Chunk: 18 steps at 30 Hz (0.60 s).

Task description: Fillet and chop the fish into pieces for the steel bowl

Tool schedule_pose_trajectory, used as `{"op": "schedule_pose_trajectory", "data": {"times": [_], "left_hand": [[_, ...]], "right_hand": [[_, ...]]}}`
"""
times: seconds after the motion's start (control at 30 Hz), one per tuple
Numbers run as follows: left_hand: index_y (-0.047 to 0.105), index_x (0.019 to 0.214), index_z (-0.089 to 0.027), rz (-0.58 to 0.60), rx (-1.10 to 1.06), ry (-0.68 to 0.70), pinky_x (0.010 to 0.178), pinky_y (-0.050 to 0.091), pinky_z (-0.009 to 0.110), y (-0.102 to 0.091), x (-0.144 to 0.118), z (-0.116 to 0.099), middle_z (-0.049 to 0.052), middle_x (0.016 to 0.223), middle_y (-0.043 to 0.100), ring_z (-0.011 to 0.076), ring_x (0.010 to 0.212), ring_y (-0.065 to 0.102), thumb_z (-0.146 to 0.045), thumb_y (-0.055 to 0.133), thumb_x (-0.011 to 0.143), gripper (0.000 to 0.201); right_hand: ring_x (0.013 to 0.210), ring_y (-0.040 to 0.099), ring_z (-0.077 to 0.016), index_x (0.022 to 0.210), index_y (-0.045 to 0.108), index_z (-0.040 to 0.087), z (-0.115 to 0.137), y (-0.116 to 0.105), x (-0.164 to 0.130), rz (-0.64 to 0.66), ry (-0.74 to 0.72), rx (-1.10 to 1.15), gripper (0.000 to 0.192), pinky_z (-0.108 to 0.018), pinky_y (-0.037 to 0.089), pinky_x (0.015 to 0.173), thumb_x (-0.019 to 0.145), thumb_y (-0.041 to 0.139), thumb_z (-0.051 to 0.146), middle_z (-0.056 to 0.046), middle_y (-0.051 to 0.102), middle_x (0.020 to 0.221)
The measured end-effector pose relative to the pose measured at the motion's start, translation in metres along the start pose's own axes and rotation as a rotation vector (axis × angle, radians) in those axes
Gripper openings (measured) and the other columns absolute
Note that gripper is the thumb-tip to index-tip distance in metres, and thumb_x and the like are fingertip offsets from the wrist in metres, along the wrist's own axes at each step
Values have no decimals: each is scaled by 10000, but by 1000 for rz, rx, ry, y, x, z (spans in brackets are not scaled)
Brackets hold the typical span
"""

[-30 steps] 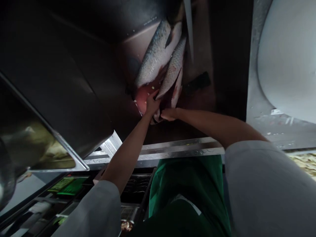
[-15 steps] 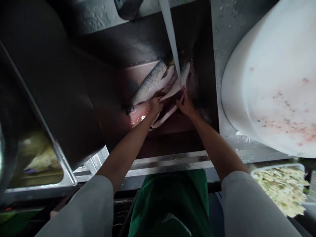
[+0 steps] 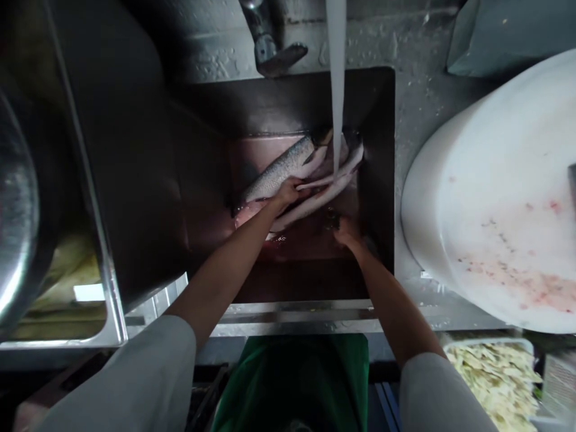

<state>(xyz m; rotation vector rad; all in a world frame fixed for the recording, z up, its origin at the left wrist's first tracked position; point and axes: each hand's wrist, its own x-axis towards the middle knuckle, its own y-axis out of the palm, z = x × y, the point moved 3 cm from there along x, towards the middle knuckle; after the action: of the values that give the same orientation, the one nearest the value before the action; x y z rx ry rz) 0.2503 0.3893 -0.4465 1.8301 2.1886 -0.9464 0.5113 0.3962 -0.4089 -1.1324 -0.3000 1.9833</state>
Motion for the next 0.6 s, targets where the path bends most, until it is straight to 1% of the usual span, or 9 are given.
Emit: {"op": "schedule_pose_trajectory", "data": {"times": [0.07, 0.1, 0.17, 0.23, 0.3, 0.4, 0.47, 0.53, 0.6], "left_hand": [[769, 1043, -141, -162, -33, 59, 1004, 566, 367, 1, -15, -11, 72, 1077, 775, 235, 1056, 707, -211, 760, 809, 244], [756, 1114, -145, -217, -69, 114, 1085, 535, 392, 5, -24, -21, 80, 1181, 763, 245, 1154, 687, -209, 734, 853, 270], [721, 1228, -165, -253, -153, 241, 1180, 478, 414, 20, -40, -48, 74, 1314, 726, 246, 1275, 643, -231, 668, 942, 298], [698, 1274, -185, -219, -203, 296, 1220, 445, 427, 35, -47, -78, 74, 1378, 698, 246, 1340, 611, -259, 637, 984, 305], [688, 1275, -185, -180, -233, 234, 1227, 437, 442, 43, -43, -102, 94, 1387, 691, 250, 1365, 600, -277, 615, 1007, 292], [708, 1184, -173, -140, -279, 143, 1157, 498, 442, 35, -25, -125, 111, 1260, 744, 264, 1275, 667, -337, 537, 1059, 268], [728, 1049, -160, -150, -269, 121, 1095, 531, 443, 28, -14, -134, 124, 1113, 776, 285, 1174, 711, -382, 507, 1074, 315], [720, 930, -147, -224, -241, 30, 1065, 534, 455, 26, -7, -136, 146, 1002, 778, 305, 1119, 722, -384, 461, 1090, 386], [705, 896, -137, -299, -225, -80, 1060, 526, 468, 33, -8, -135, 168, 967, 767, 316, 1120, 715, -346, 359, 1114, 459]], "right_hand": [[838, 684, -289, 681, 597, 263, 10, -16, -8, -17, -17, 41, 259, -409, 572, 774, 633, 839, 187, -22, 614, 638], [815, 685, -274, 729, 633, 250, 20, -25, -10, -39, -44, 69, 220, -383, 573, 737, 641, 829, 199, -12, 623, 649], [806, 689, -257, 811, 678, 226, 48, -42, -8, -86, -106, 99, 211, -348, 567, 709, 646, 806, 191, -2, 649, 683], [825, 691, -249, 831, 694, 206, 82, -54, 3, -113, -161, 111, 214, -330, 564, 721, 642, 779, 152, -7, 666, 703], [816, 683, -231, 835, 707, 185, 113, -60, 16, -91, -217, 181, 225, -321, 564, 732, 627, 758, 115, -7, 677, 709], [719, 649, -178, 874, 721, 167, 138, -63, 27, 9, -275, 370, 287, -300, 567, 686, 594, 773, 128, 15, 686, 711], [656, 628, -146, 906, 719, 173, 138, -63, 28, 27, -250, 504, 318, -277, 561, 636, 597, 791, 185, 33, 683, 710], [615, 619, -128, 945, 709, 191, 132, -60, 27, -29, -177, 628, 326, -259, 554, 606, 631, 780, 245, 48, 670, 699], [602, 624, -127, 985, 700, 212, 127, -55, 29, -108, -109, 709, 318, -252, 554, 596, 679, 744, 287, 55, 655, 682]]}}
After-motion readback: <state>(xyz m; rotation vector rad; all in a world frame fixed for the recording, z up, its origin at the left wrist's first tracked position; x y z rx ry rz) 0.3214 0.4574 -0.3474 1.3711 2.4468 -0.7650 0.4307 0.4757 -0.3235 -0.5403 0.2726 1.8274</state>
